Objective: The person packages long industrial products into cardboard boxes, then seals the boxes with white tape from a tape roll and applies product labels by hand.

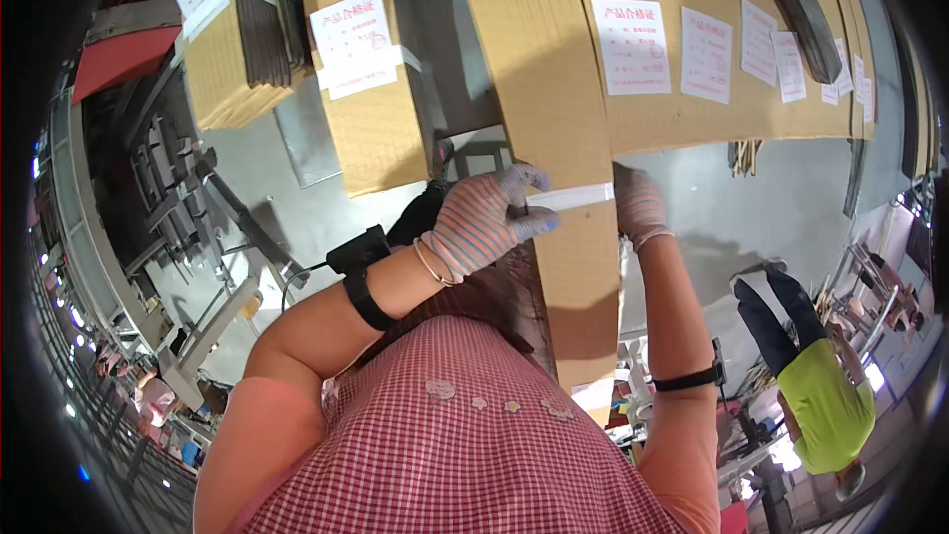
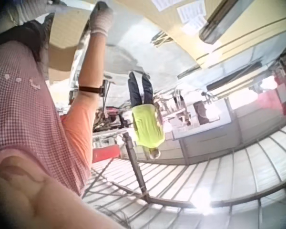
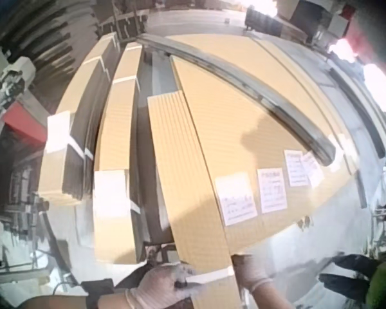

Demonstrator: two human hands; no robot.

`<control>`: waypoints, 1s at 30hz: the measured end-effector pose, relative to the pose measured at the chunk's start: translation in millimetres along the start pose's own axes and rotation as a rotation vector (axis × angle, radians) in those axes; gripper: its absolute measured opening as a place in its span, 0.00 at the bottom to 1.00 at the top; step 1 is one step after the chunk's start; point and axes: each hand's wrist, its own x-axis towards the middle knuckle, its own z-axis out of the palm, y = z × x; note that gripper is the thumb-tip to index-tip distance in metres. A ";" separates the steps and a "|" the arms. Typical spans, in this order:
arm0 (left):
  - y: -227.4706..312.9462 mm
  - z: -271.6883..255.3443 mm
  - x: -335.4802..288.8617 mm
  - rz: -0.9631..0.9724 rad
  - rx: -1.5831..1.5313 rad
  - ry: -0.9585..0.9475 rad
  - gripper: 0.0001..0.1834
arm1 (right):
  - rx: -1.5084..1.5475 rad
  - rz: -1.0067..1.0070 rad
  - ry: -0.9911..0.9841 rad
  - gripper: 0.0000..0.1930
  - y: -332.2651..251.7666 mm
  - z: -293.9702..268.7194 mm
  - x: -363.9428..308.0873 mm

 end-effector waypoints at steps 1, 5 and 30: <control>-2.2 -0.6 -1.2 0.099 -0.003 0.048 0.21 | 0.183 0.130 -0.005 0.12 -0.5 3.7 -9.5; -18.6 -7.7 12.7 -0.210 -0.483 0.388 0.28 | 1.045 0.383 -0.094 0.19 -40.8 -49.2 -25.1; -71.7 -20.6 -32.3 -0.512 -0.757 -0.173 0.11 | 0.813 0.108 -0.469 0.18 24.2 -81.4 15.0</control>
